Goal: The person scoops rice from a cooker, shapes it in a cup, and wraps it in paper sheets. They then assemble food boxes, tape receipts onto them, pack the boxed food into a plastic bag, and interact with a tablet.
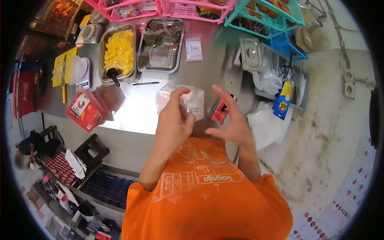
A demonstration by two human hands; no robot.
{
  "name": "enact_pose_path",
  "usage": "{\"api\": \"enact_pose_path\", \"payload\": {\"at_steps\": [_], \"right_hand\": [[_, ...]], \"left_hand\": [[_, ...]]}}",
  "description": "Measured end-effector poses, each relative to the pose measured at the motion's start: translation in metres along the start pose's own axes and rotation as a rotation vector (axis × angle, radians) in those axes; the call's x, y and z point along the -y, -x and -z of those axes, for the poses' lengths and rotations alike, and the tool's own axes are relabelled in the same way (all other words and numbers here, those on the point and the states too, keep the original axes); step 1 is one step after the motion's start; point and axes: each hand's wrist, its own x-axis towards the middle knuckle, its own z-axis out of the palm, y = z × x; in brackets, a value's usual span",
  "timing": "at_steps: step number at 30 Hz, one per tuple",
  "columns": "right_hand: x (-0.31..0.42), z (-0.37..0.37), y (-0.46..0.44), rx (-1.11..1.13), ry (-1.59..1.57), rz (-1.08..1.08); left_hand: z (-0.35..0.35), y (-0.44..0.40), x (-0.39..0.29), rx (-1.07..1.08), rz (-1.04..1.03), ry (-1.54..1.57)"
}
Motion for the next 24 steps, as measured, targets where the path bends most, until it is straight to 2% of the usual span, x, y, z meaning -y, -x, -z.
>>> {"api": "enact_pose_path", "payload": {"at_steps": [1, 2, 3, 5, 6, 8, 9, 10, 11, 12, 14, 15, 17, 20, 22, 23, 24], "right_hand": [[-0.016, -0.011, -0.007, -0.045, 0.189, -0.030], [-0.051, -0.032, -0.014, -0.065, 0.062, -0.058], [-0.087, -0.054, -0.020, -0.089, -0.064, -0.084], [-0.094, -0.082, -0.042, -0.147, 0.047, 0.041], [-0.065, -0.079, -0.053, -0.202, 0.596, 0.173], [-0.142, -0.090, -0.064, 0.011, 0.170, 0.099], [-0.165, -0.098, -0.064, -0.021, 0.171, 0.137], [-0.188, -0.105, -0.065, -0.054, 0.173, 0.175], [-0.189, -0.122, -0.063, -0.237, 0.396, 0.274], [-0.175, -0.129, -0.062, -0.340, 0.305, 0.249], [-0.143, -0.140, -0.062, -0.284, -0.009, -0.096], [-0.126, -0.147, -0.061, -0.288, -0.155, -0.269], [-0.120, -0.158, -0.052, -0.361, -0.162, -0.087], [-0.096, -0.127, -0.040, -0.131, 0.090, -0.037], [-0.074, -0.069, -0.033, 0.259, 0.008, -0.083], [-0.072, -0.029, -0.031, 0.462, -0.029, -0.098], [-0.082, 0.012, -0.029, 0.433, -0.170, 0.017]], "left_hand": [[-0.001, 0.001, -0.002, 0.019, -0.008, 0.033], [-0.005, 0.003, -0.004, 0.045, -0.015, 0.068], [-0.026, 0.004, 0.000, 0.052, -0.182, 0.173], [-0.046, 0.003, 0.006, 0.157, -0.171, 0.105], [-0.050, 0.000, 0.005, 0.196, -0.167, 0.068], [-0.020, 0.000, 0.017, 0.324, -0.071, 0.115], [0.004, -0.003, 0.030, 0.401, 0.010, 0.162], [0.021, -0.002, 0.048, 0.317, -0.015, 0.055], [0.032, 0.000, 0.069, 0.243, -0.052, -0.045], [0.034, 0.001, 0.085, 0.150, -0.176, -0.403], [0.003, 0.002, 0.122, 0.106, -0.200, -0.442], [-0.018, -0.001, 0.160, 0.170, -0.273, -0.591], [-0.050, 0.000, 0.196, -0.024, -0.295, -0.329], [-0.069, -0.016, 0.199, -0.029, -0.162, -0.432], [-0.080, -0.014, 0.224, -0.161, -0.051, -0.340], [-0.088, -0.013, 0.258, -0.293, 0.010, -0.207], [-0.089, -0.012, 0.277, -0.421, 0.072, -0.078]]}}
